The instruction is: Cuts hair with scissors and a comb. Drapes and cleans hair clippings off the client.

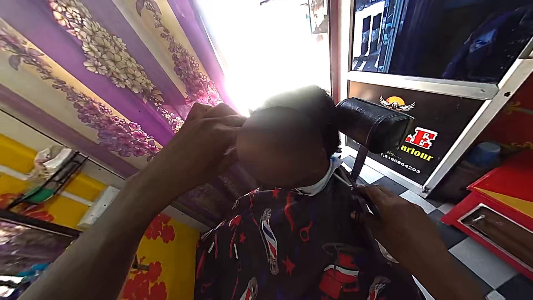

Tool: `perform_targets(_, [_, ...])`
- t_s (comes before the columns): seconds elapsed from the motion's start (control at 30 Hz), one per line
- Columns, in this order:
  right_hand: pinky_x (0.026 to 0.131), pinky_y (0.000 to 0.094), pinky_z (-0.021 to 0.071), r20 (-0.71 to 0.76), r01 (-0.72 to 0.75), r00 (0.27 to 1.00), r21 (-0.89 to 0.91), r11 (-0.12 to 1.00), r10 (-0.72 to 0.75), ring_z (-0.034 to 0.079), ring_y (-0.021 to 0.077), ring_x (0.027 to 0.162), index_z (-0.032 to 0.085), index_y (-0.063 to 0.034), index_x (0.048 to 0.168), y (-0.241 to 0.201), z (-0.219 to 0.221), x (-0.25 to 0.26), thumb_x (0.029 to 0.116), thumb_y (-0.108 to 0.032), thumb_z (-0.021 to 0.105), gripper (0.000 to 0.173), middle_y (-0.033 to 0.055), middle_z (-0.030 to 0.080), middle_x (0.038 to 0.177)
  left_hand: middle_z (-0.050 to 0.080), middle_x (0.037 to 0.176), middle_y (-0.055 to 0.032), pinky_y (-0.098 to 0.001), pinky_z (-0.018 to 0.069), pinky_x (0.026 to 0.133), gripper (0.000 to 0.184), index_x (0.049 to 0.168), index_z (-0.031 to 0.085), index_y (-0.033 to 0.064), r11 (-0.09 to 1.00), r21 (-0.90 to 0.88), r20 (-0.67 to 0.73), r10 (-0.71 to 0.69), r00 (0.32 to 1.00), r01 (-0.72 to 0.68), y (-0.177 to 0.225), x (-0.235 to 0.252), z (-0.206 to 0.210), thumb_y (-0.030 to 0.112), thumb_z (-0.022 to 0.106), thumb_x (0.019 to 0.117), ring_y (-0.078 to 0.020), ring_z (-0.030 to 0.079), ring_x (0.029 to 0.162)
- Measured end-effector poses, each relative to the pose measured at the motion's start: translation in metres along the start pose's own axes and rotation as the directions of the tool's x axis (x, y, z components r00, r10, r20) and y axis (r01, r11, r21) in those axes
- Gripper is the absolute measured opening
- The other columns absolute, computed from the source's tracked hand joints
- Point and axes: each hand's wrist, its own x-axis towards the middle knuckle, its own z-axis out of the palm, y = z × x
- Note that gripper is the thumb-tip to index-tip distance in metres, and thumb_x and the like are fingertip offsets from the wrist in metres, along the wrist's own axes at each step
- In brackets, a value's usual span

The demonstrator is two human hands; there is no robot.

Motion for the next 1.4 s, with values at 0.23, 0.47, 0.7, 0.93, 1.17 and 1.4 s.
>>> perform_targets(0.23, [0.058, 0.0483, 0.0566, -0.035, 0.036, 0.999, -0.132, 0.991, -0.041, 0.07, 0.0291, 0.071, 0.073, -0.0107, 0.112, -0.019, 0.002, 0.014, 0.0753, -0.003, 0.085, 0.039, 0.008, 0.071, 0.092, 0.072, 0.115, 0.0052, -0.0481, 0.0436, 0.087, 0.023, 0.113, 0.077, 0.0281, 0.996, 0.029, 0.05, 0.083, 0.995, -0.084, -0.016, 0.017, -0.005, 0.035, 0.061, 0.0981, -0.0219, 0.063, 0.107])
perform_targets(0.47, [0.057, 0.0479, 0.0566, -0.039, 0.027, 0.999, -0.174, 0.984, -0.034, 0.07, 0.0298, 0.071, 0.072, -0.0112, 0.109, -0.033, 0.01, 0.02, 0.0729, -0.006, 0.088, 0.04, 0.0089, 0.071, 0.092, 0.073, 0.118, 0.0022, -0.0499, 0.0426, 0.091, 0.024, 0.115, 0.076, 0.0271, 0.993, 0.047, 0.004, 0.108, 0.994, -0.108, -0.019, 0.023, -0.001, 0.034, 0.059, 0.0994, -0.0258, 0.063, 0.11])
perform_targets(0.7, [0.055, 0.0451, 0.0549, -0.059, 0.034, 0.997, -0.25, 0.968, -0.05, 0.07, 0.0289, 0.07, 0.072, -0.0097, 0.106, -0.045, 0.016, 0.028, 0.0748, -0.004, 0.086, 0.034, 0.0097, 0.071, 0.092, 0.073, 0.117, 0.0018, -0.0487, 0.0415, 0.088, 0.024, 0.114, 0.077, 0.0261, 0.993, 0.037, -0.049, 0.114, 0.992, -0.112, -0.026, 0.021, 0.009, 0.033, 0.06, 0.0994, -0.0243, 0.062, 0.107])
perform_targets(0.93, [0.052, 0.0429, 0.0525, -0.067, 0.042, 0.996, -0.32, 0.946, -0.067, 0.068, 0.0292, 0.067, 0.071, -0.0073, 0.102, -0.053, 0.02, 0.036, 0.0708, -0.008, 0.091, 0.037, 0.0103, 0.068, 0.086, 0.073, 0.114, 0.0029, -0.0491, 0.0406, 0.091, 0.024, 0.114, 0.078, 0.0258, 0.997, 0.02, -0.095, 0.075, 0.993, -0.073, -0.031, 0.018, 0.017, 0.033, 0.06, 0.0995, -0.0248, 0.061, 0.111])
perform_targets(1.17, [0.051, 0.0413, 0.0512, -0.064, 0.055, 0.995, -0.343, 0.938, -0.082, 0.067, 0.0279, 0.065, 0.071, -0.0062, 0.099, -0.055, 0.023, 0.04, 0.0722, -0.01, 0.09, 0.033, 0.0102, 0.066, 0.082, 0.073, 0.115, 0.0022, -0.0489, 0.0413, 0.09, 0.022, 0.113, 0.078, 0.0256, 0.999, -0.013, -0.122, 0.039, 0.992, -0.041, -0.03, 0.019, 0.023, 0.032, 0.064, 0.0975, -0.0239, 0.062, 0.109])
perform_targets(1.4, [0.048, 0.0408, 0.0494, -0.077, 0.047, 0.994, -0.352, 0.935, -0.079, 0.065, 0.027, 0.06, 0.071, -0.0074, 0.098, -0.054, 0.022, 0.039, 0.0726, 0.0, 0.085, 0.03, 0.0095, 0.067, 0.08, 0.073, 0.116, 0.0011, -0.0489, 0.0417, 0.09, 0.023, 0.114, 0.078, 0.0247, 0.999, -0.014, -0.124, 0.038, 0.992, -0.04, -0.031, 0.019, 0.023, 0.029, 0.062, 0.0975, -0.0243, 0.062, 0.109])
